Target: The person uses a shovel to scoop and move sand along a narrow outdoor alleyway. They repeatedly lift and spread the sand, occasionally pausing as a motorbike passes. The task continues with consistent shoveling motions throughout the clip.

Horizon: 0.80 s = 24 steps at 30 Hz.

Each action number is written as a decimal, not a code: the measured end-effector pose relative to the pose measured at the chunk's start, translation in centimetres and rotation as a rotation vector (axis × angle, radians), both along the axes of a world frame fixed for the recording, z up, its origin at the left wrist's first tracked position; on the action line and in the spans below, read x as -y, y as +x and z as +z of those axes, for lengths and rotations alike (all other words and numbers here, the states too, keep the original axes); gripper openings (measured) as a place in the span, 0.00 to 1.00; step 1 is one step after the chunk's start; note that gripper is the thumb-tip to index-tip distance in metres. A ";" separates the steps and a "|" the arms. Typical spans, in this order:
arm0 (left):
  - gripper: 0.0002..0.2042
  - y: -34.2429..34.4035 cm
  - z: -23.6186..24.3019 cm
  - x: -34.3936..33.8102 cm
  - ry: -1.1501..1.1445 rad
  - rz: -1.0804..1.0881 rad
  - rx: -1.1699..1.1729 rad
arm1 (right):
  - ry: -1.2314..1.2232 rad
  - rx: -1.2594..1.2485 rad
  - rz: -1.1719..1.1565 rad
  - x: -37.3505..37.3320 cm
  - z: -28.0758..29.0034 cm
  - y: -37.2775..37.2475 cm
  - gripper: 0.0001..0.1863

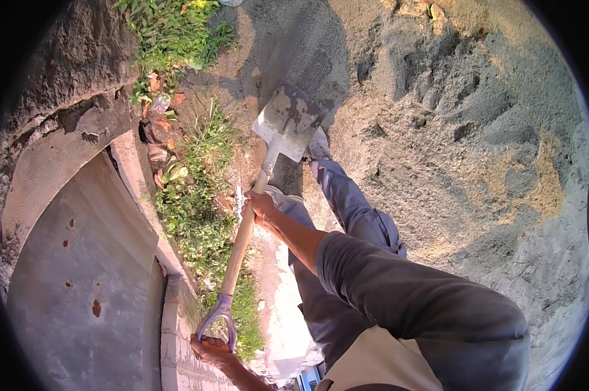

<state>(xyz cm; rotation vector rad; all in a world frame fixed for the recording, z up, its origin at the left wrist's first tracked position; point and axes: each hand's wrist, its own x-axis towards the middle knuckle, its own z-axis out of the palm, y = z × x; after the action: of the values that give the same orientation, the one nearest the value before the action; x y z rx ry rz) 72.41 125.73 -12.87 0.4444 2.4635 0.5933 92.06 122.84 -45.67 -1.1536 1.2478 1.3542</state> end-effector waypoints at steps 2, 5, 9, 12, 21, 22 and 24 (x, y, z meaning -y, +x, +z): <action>0.19 1.3 -2.1 -2.1 -0.064 -0.034 0.025 | -0.017 -0.007 -0.005 -0.7 -2.4 2.1 0.07; 0.17 6.5 -7.3 -4.7 -0.094 -0.054 0.119 | -0.037 0.086 -0.083 -2.4 -5.1 9.2 0.07; 0.14 17.3 -14.2 -9.6 -0.053 -0.257 0.315 | -0.006 0.162 -0.059 -1.7 -12.2 24.0 0.09; 0.13 19.5 -15.0 -13.4 -0.033 -0.370 0.443 | -0.054 0.221 -0.122 -2.9 -13.1 27.4 0.07; 0.13 19.8 -10.1 -18.3 -0.084 -0.582 0.532 | 0.090 0.300 -0.280 -2.5 -4.7 28.6 0.08; 0.13 20.1 -9.3 -18.7 -0.093 -0.586 0.563 | 0.069 0.322 -0.302 -1.3 -2.8 28.8 0.08; 0.11 19.9 -8.0 -17.7 -0.124 -0.579 0.679 | 0.053 0.400 -0.340 2.9 1.7 29.7 0.08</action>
<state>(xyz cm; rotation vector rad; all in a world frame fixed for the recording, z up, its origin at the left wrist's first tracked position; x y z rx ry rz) 92.29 143.41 -20.90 0.7272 1.6108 0.2748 121.76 119.96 -43.98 -1.0543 1.0503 0.8494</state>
